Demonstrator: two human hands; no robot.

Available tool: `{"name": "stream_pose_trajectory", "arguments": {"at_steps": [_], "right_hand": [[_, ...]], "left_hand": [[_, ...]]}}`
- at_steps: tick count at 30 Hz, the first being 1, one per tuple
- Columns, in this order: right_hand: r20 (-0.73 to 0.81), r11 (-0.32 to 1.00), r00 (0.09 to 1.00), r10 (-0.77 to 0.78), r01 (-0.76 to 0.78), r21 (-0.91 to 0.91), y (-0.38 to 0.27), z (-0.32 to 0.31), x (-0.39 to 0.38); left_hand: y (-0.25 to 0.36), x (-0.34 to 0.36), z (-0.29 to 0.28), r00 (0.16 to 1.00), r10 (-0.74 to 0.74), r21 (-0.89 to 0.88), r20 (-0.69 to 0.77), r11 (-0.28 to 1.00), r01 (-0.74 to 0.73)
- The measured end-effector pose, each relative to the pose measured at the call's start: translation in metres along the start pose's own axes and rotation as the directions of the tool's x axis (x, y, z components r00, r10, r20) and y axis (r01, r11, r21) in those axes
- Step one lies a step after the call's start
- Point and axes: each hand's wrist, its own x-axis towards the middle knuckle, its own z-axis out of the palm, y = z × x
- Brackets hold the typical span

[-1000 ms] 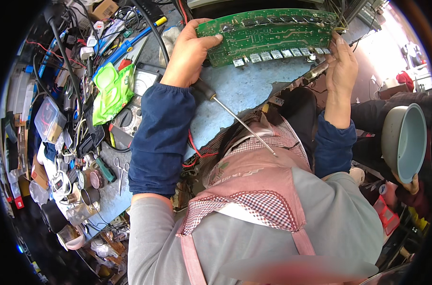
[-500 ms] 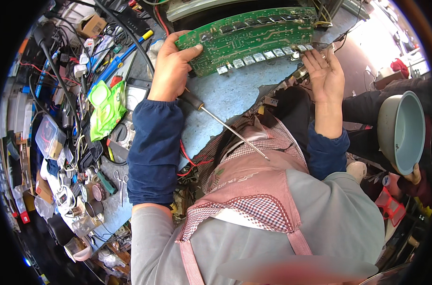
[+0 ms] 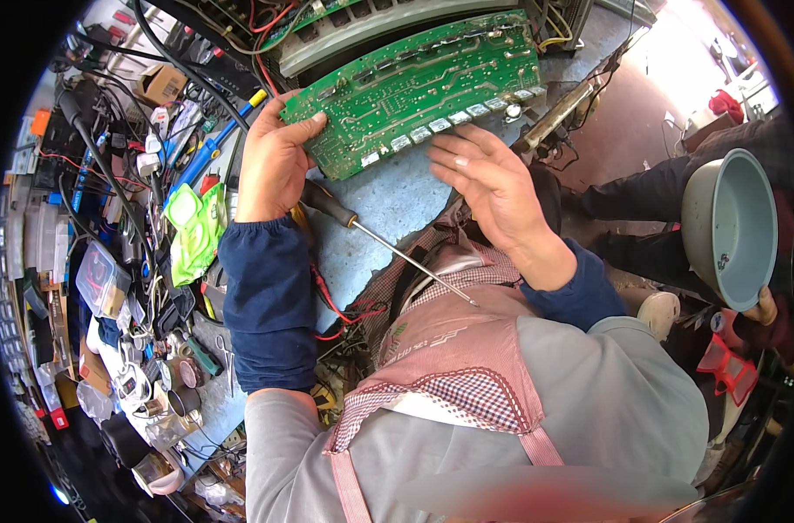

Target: The person removes screws from a circuit board using a screwdriver, places them in a bowl, and then uses a multimeter to test the board. The person works at a cluttered workbench with various tools and electronic components.

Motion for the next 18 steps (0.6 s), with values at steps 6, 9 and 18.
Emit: {"name": "stream_pose_trajectory", "arguments": {"at_steps": [6,9,18], "right_hand": [[0.08,0.985,0.984,-0.159,0.163,-0.055,0.016,0.002,0.005],[0.116,0.987,0.98,-0.16,0.158,0.023,0.018,-0.002,0.009],[0.165,0.982,0.973,-0.162,0.143,0.12,0.019,-0.018,0.012]], "left_hand": [[-0.001,0.005,-0.001,0.998,0.036,-0.024,-0.043,0.999,-0.038],[0.0,0.004,0.003,0.991,0.116,0.033,-0.073,0.993,-0.114],[0.015,-0.018,0.004,0.933,0.261,0.542,-0.248,0.836,-0.089]]}}
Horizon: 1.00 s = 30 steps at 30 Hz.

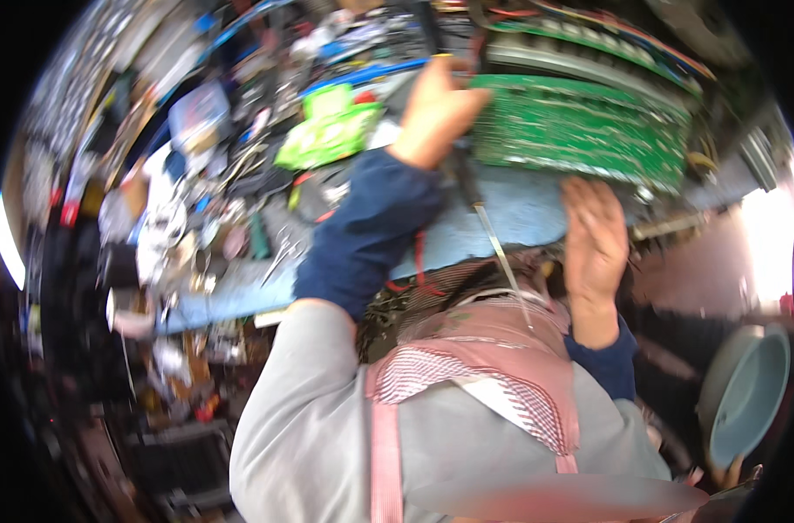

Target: The person removes screws from a circuit board using a screwdriver, places them in a bowl, and then uses a multimeter to test the board. The person works at a cluttered workbench with various tools and electronic components.

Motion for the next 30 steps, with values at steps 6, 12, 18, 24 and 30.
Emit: {"name": "stream_pose_trajectory", "arguments": {"at_steps": [6,12,18,24,30], "right_hand": [[0.053,0.998,0.998,0.026,-0.023,-0.053,0.004,-0.003,0.003],[0.096,0.998,0.995,0.021,-0.015,-0.061,0.005,-0.007,0.004],[0.089,0.998,0.995,0.037,-0.032,-0.053,0.003,-0.009,0.005],[0.126,0.997,0.99,0.067,-0.063,-0.036,0.003,-0.019,0.008],[0.121,0.998,0.991,0.059,-0.055,-0.04,0.004,-0.021,0.009]], "left_hand": [[-0.002,-0.022,-0.012,0.936,0.264,0.162,-0.232,0.959,-0.231],[-0.007,-0.084,-0.054,0.828,0.502,0.579,-0.249,0.763,-0.288],[-0.041,-0.139,-0.115,0.81,0.376,0.612,-0.45,0.791,-0.028],[-0.063,-0.19,-0.145,0.76,0.194,0.478,-0.621,0.862,0.17],[-0.074,-0.179,-0.188,0.683,-0.016,-0.073,-0.731,0.996,-0.055]]}}
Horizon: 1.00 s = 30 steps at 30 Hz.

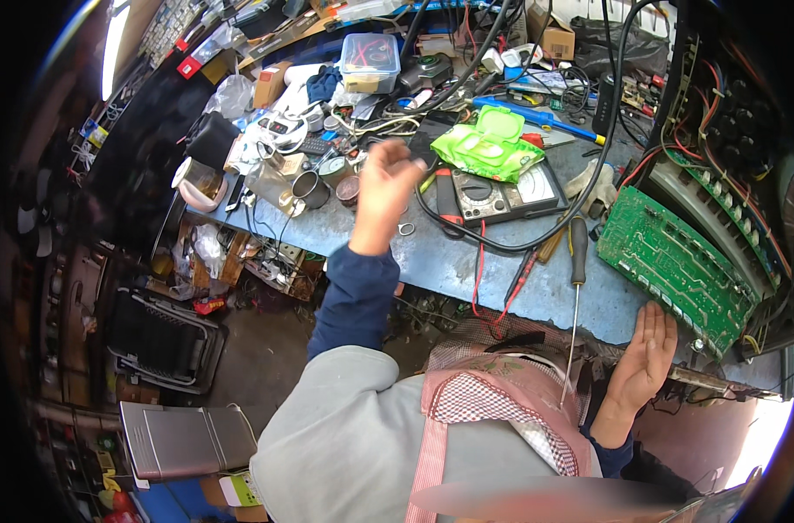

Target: The person removes screws from a circuit board using a screwdriver, places them in a bowl, and then uses a multimeter to test the board. The person works at a cluttered workbench with various tools and electronic components.

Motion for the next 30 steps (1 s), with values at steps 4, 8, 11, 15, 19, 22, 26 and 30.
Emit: {"name": "stream_pose_trajectory", "arguments": {"at_steps": [4,8,11,15,19,22,26,30], "right_hand": [[-0.003,1.0,1.0,-0.011,0.011,-0.008,-0.002,0.002,-0.002],[-0.03,0.999,0.999,-0.019,0.018,-0.026,-0.001,0.005,-0.003],[-0.045,0.999,0.999,-0.027,0.026,-0.04,0.002,0.007,-0.003],[-0.033,0.997,0.998,-0.056,0.055,-0.047,0.005,0.009,-0.004],[-0.04,0.998,0.998,-0.05,0.048,-0.044,0.005,0.01,-0.004],[-0.029,0.997,0.997,-0.068,0.067,-0.034,0.004,0.008,-0.005],[-0.057,0.998,0.996,-0.063,0.064,0.008,0.001,0.015,-0.004],[-0.004,0.994,1.0,0.004,-0.003,0.11,-0.005,0.015,0.002]], "left_hand": [[-0.008,0.117,-0.023,0.95,-0.276,-0.327,-0.149,0.92,0.216],[-0.035,0.243,-0.033,0.836,-0.496,-0.494,-0.235,0.802,0.337],[-0.069,0.307,-0.063,0.862,-0.474,-0.481,-0.179,0.807,0.343],[-0.089,0.333,-0.065,0.865,-0.487,-0.456,-0.121,0.801,0.387],[-0.065,0.31,-0.056,0.844,-0.47,-0.535,-0.257,0.797,0.281],[-0.027,0.275,-0.039,0.838,-0.447,-0.563,-0.312,0.798,0.216],[-0.02,0.189,-0.09,0.792,0.572,0.764,0.213,0.408,-0.5],[0.039,0.103,-0.084,0.88,-0.473,-0.481,-0.034,0.78,0.4]]}}
